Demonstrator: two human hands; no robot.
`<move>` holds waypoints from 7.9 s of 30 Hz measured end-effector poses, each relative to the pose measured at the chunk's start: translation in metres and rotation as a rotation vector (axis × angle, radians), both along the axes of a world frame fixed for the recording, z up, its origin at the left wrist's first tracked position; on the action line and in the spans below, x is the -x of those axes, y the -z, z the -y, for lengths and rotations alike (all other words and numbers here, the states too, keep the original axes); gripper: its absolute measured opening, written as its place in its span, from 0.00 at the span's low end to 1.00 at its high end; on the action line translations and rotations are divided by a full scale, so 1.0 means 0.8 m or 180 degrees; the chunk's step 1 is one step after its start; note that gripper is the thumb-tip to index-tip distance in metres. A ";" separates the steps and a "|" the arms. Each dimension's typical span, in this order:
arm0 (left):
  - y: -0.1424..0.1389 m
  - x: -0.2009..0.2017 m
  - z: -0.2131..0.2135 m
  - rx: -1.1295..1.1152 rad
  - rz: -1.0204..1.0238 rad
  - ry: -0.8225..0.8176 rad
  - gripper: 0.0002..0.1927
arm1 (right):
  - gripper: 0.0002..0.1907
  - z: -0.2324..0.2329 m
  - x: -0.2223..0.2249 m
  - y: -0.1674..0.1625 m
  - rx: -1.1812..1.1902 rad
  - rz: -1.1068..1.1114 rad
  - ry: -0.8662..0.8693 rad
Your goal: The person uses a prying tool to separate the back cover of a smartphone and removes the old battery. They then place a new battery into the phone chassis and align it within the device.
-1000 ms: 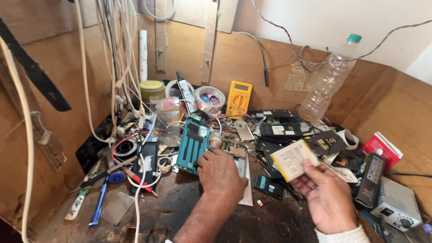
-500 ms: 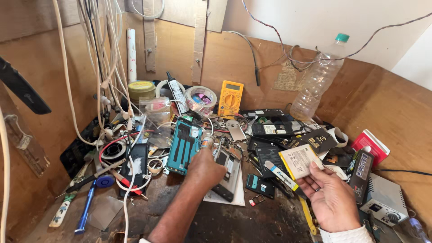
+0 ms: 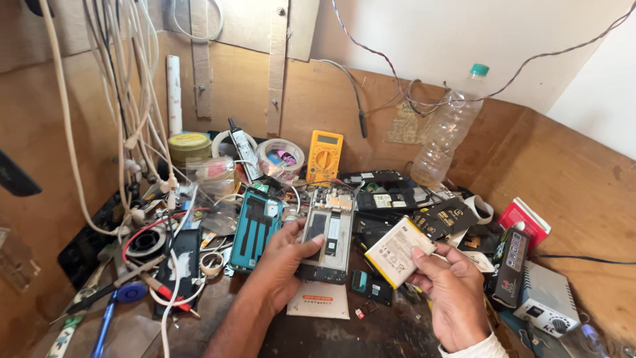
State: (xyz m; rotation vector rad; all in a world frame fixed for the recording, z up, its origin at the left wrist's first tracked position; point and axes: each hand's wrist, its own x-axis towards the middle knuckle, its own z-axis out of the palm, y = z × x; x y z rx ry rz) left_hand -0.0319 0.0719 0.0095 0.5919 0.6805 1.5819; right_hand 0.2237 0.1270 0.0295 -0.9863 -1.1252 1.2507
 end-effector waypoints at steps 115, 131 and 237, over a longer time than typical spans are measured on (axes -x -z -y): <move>0.024 -0.015 -0.015 -0.0125 -0.0159 -0.0510 0.15 | 0.12 -0.002 0.108 -0.002 0.0484 0.0462 -0.0807; 0.021 -0.014 -0.013 -0.0113 -0.0044 -0.0526 0.15 | 0.15 -0.007 0.105 -0.005 0.0438 0.0361 -0.1016; 0.027 -0.020 -0.025 0.0228 0.0208 -0.0408 0.36 | 0.07 0.027 0.128 -0.007 -0.1989 0.2184 -0.0084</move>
